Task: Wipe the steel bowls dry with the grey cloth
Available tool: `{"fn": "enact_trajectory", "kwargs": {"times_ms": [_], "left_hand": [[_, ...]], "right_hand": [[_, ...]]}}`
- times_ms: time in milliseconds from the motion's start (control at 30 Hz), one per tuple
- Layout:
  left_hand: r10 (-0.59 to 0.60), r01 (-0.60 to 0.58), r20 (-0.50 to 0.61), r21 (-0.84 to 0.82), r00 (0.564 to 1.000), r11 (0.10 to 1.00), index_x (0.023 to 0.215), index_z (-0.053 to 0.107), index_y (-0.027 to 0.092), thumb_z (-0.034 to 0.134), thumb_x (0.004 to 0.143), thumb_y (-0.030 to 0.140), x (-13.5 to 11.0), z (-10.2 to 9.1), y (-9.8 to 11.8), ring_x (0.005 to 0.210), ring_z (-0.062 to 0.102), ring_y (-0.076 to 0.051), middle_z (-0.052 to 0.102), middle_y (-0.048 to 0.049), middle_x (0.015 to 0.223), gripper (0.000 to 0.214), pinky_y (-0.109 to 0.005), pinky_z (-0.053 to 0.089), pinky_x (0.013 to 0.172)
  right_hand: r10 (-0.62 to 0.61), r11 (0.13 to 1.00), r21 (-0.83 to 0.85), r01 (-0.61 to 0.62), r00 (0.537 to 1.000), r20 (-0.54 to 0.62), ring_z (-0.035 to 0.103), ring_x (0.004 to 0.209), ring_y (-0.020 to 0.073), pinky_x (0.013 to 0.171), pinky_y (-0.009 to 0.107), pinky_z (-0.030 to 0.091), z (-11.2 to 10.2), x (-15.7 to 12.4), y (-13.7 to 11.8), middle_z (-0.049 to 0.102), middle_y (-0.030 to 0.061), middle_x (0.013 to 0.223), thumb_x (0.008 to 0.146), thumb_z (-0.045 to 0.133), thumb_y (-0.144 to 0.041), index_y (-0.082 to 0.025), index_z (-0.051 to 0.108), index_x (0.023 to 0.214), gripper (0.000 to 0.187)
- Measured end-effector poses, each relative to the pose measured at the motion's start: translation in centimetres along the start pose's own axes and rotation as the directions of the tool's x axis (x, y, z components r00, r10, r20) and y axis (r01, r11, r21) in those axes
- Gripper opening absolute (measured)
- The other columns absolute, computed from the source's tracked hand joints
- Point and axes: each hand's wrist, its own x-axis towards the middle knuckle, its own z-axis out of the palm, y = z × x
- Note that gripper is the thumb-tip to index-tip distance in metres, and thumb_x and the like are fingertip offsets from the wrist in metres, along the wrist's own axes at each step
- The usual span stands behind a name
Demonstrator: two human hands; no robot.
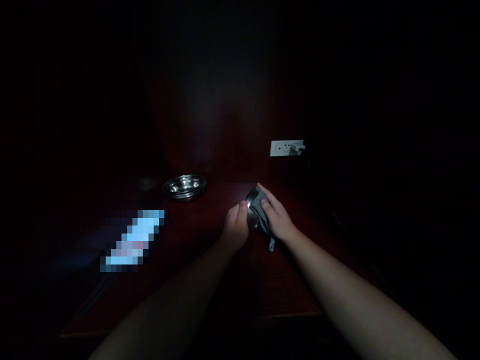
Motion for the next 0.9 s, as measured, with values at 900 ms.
{"fn": "enact_trajectory", "kwargs": {"times_ms": [900], "left_hand": [[0.232, -0.277, 0.276, 0.136, 0.933, 0.951, 0.075, 0.060, 0.015, 0.029, 0.092, 0.045, -0.5, -0.7, 0.5, 0.065, 0.055, -0.015, 0.061, -0.0059, 0.071, 0.047, -0.027, 0.042, 0.062]], "right_hand": [[0.655, 0.707, 0.391, -0.589, 0.754, -0.050, 0.066, 0.080, 0.0212, 0.082, 0.032, 0.049, 0.4, 0.9, 0.5, 0.071, 0.0030, 0.071, 0.078, 0.046, -0.064, -0.020, 0.067, 0.075, 0.049]]}}
